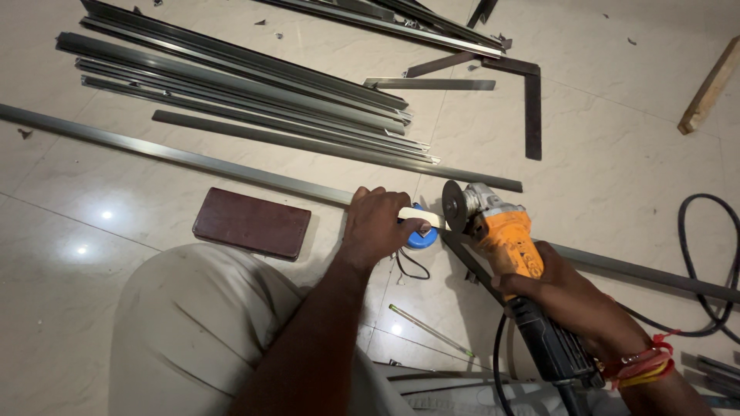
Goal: The person measures and marks metal rods with a tape measure and marker, then uses an angle grinder to cut the rods at the marked points. The person repeats this process for multiple rods.
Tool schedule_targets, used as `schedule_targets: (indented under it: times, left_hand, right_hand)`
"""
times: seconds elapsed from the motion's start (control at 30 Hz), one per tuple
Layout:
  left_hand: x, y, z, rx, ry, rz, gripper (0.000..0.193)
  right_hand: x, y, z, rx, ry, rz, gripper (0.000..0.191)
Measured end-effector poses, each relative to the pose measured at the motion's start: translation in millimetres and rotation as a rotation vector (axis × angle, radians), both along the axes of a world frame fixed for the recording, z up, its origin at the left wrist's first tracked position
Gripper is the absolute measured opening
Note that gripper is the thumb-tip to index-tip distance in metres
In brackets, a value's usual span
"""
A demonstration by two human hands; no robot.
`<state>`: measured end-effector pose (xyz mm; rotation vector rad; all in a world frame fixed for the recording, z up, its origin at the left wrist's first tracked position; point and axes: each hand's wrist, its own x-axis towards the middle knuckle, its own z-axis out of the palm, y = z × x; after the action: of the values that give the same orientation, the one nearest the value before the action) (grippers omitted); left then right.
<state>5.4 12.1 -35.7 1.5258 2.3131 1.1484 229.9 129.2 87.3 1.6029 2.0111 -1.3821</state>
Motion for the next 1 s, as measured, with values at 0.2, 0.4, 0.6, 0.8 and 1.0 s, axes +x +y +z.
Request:
schedule_targets:
  times: [0.2,0.4,0.6,0.8,1.0]
  left_hand:
    - [0.0,0.7,-1.6,0.011,0.024,-0.002,0.039]
    - [-0.2,1.6,-5.4,0.014,0.051,0.006,0.039]
    - [-0.1,0.8,-11.4,0.064,0.060,0.004,0.041]
    - [-0.3,2.1,-14.0,0.051,0.077,-0.009,0.040]
    - [-1.5,2.6,-10.3,-0.039,0.050,-0.020,0.037]
  right_hand:
    - [1.0,3.5,-3.1,-0.049,-0.030,-0.014,0.082]
    - [-3.8,4.4,1.2,0.019,-0.038,0.057,0.076]
    - [-7.1,3.8,6.2,0.005,-0.130,0.040,0.072]
    - [-2.3,3.9,4.2,0.046,-0.047,0.084,0.071]
    - [-0.3,4.4,3.8,0.060,-0.043,0.096,0.068]
